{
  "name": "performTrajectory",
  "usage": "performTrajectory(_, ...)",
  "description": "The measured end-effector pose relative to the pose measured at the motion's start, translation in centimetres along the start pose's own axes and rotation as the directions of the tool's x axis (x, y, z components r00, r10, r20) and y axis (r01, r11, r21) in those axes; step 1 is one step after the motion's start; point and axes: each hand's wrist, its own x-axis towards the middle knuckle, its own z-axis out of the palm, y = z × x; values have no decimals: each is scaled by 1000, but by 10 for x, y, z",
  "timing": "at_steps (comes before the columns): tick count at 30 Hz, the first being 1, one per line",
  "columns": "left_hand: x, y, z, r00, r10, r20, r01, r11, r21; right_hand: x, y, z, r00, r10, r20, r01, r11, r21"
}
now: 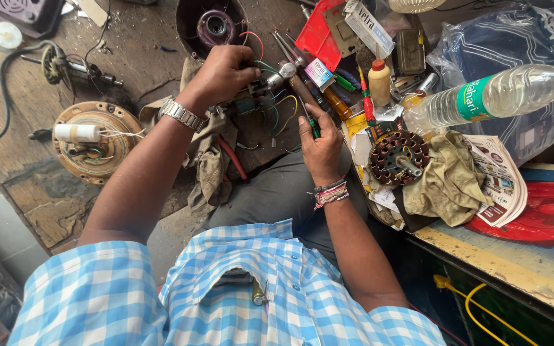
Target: The person uses a screwdriver to adjust connections on a small electric motor while seated on the floor. They repeatedly tighten and loosen screws on the motor's terminal block and handle the attached wires.
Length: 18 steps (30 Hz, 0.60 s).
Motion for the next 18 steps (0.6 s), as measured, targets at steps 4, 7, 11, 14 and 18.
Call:
performTrajectory(4,2,3,-5,998,-65,17,65,997,-43,-1,2,1,1000,16,2,-16,1000,15)
performTrajectory(7,2,6,-9,992,-118,33,121,990,-75,-1,1,1,1000,-1,-4,1,1000,21)
performTrajectory(11,5,9,-14,984,-171,44,174,982,-74,-2,1,1,1000,3,-13,-3,1000,23)
performTrajectory(14,6,8,-15,981,-189,51,193,978,-80,-2,0,1,1000,4,-18,-3,1000,26)
performTrajectory(18,8,6,-13,981,-190,42,193,978,-77,-3,0,0,999,33,-6,-32,998,55)
